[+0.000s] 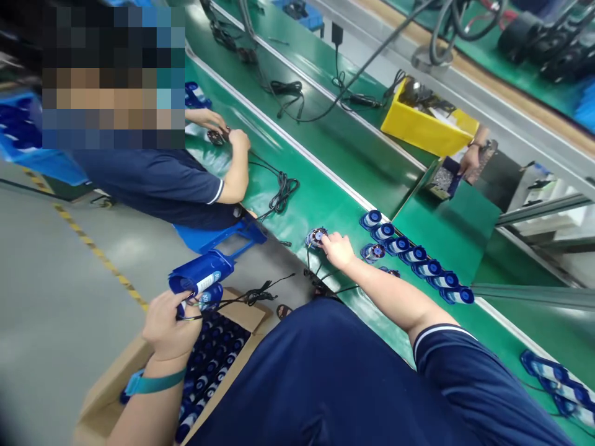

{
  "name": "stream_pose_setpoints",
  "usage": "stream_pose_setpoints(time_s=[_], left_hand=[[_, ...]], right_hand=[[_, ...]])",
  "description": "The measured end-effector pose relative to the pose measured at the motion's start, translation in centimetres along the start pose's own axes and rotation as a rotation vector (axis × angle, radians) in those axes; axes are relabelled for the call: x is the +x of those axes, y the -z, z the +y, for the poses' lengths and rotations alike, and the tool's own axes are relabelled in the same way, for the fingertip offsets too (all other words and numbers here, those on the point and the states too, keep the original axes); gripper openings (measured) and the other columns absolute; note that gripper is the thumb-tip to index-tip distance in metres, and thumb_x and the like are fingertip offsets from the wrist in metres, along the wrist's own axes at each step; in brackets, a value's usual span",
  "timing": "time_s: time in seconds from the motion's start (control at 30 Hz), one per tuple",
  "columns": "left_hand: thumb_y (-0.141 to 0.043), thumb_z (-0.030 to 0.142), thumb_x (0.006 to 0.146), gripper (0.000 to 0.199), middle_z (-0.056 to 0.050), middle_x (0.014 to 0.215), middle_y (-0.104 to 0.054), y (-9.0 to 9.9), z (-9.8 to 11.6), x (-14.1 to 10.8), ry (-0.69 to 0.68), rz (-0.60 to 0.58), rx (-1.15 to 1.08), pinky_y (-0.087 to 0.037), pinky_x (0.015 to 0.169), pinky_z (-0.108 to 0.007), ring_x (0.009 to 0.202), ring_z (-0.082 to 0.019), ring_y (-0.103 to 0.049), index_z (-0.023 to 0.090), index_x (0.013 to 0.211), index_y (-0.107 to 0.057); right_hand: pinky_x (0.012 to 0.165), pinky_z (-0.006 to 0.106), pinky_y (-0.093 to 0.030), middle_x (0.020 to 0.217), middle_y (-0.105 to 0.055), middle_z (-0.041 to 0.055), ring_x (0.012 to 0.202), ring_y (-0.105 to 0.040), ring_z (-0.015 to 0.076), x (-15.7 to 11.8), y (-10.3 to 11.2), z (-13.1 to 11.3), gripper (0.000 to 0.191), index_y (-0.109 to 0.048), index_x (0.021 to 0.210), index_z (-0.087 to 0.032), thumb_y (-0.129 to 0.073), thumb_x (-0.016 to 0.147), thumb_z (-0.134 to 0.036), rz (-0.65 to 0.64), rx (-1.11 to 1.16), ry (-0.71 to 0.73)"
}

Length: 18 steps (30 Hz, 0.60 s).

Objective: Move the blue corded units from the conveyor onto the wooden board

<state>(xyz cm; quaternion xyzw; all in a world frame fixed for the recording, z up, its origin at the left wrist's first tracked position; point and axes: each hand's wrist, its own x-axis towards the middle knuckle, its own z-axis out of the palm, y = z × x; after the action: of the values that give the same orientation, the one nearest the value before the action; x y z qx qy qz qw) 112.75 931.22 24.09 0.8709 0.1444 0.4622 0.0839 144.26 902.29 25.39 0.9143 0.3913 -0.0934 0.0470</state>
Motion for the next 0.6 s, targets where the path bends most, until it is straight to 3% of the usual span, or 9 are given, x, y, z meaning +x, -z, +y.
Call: stream_pose_setpoints(time_s=[0.27, 0.43, 0.6], left_hand=[[-0.065, 0.010, 0.082, 0.019, -0.012, 0.092, -0.073, 4.5, -1.6, -2.4, 0.016, 0.052, 0.060, -0.058, 0.089, -0.042, 0.095, -0.027, -0.071, 0.019, 0.099, -0.068], [-0.067, 0.008, 0.080, 0.023, -0.013, 0.096, -0.073, 8.1, -2.2, -4.1, 0.044, 0.102, 0.106, -0.060, 0.091, -0.044, 0.099, -0.028, -0.071, 0.019, 0.100, -0.069], [-0.065, 0.008, 0.078, 0.026, -0.012, 0.092, -0.072, 12.4, -1.3, -5.8, 0.082, 0.138, 0.182, -0.060, 0.085, -0.046, 0.093, -0.029, -0.071, 0.020, 0.100, -0.069]], right_hand=[[0.082, 0.036, -0.034, 0.115, -0.067, 0.0156, 0.111, -0.048, 0.0284, -1.0, 2.3, -7.6, 0.042, -0.062, 0.120, -0.018, -0.030, 0.108, -0.043, 0.057, -0.034, 0.183], [0.079, 0.035, -0.032, 0.112, -0.068, 0.0146, 0.108, -0.049, 0.0274, -0.7, 3.3, -9.7, 0.042, -0.063, 0.113, -0.017, -0.032, 0.108, -0.045, 0.138, -0.025, 0.257], [0.076, 0.034, -0.030, 0.106, -0.069, 0.0133, 0.104, -0.050, 0.0256, -0.8, 4.6, -11.0, 0.043, -0.064, 0.106, -0.017, -0.033, 0.109, -0.046, 0.262, -0.015, 0.380]])
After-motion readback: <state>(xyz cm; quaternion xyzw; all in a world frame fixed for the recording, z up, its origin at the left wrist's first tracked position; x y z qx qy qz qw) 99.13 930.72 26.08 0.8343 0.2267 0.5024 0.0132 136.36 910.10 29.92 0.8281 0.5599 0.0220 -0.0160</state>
